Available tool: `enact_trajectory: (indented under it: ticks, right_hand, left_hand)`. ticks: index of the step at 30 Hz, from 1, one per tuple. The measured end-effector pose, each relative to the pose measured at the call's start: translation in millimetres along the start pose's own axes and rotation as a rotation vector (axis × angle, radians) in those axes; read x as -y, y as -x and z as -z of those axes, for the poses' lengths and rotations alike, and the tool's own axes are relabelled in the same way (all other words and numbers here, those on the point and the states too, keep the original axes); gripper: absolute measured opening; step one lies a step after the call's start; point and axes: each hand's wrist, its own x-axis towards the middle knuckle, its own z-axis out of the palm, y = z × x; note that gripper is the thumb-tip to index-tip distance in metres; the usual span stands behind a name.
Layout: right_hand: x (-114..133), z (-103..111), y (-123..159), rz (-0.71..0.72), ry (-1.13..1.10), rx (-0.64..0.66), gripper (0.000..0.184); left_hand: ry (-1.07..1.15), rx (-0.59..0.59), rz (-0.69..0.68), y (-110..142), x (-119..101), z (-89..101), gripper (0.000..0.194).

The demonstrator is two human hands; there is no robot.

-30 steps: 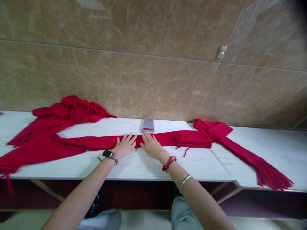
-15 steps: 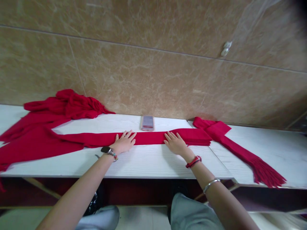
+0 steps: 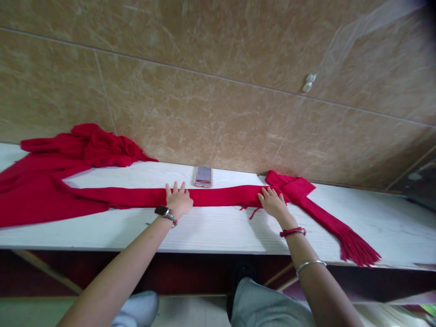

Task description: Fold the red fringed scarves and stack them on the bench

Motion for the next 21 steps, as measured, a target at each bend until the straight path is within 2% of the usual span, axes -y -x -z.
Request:
enact_trajectory:
  ticks: [2,4,6,8,11,17,21]
  right_hand:
    - [22,10,-1,0.078,-0.064,-0.001,0.050]
    - [46,18,-1,0.248,-0.130,0.009,0.050]
    - [65,21,-1,0.355,-0.162,0.039,0.050]
    - [71,19,-3,0.384,-0.154,0.079,0.048]
    - [55,8,-7,0.311,-0.136,0.091,0.046]
    - [-5,-10,-14,0.042,-0.132,0.108,0.047]
    - [-25,-16,-12,-0.112,-0.110,0.088,0.047]
  left_hand:
    - [0.048,-0.115,-0.107,-1,-27,2.0,0.050]
    - [0.098,-0.157,-0.260,-4,-52,0.8,0.051]
    - [0.131,-0.117,-0.376,-8,-69,-3.5,0.051]
    - [0.146,-0.011,-0.428,-13,-76,-9.4,0.051]
    - [0.142,0.110,-0.452,-18,-75,-16.8,0.054]
    - [0.117,0.085,-0.463,-14,-71,-16.5,0.053]
    - [0.111,0.094,-0.456,-12,-72,-14.5,0.053]
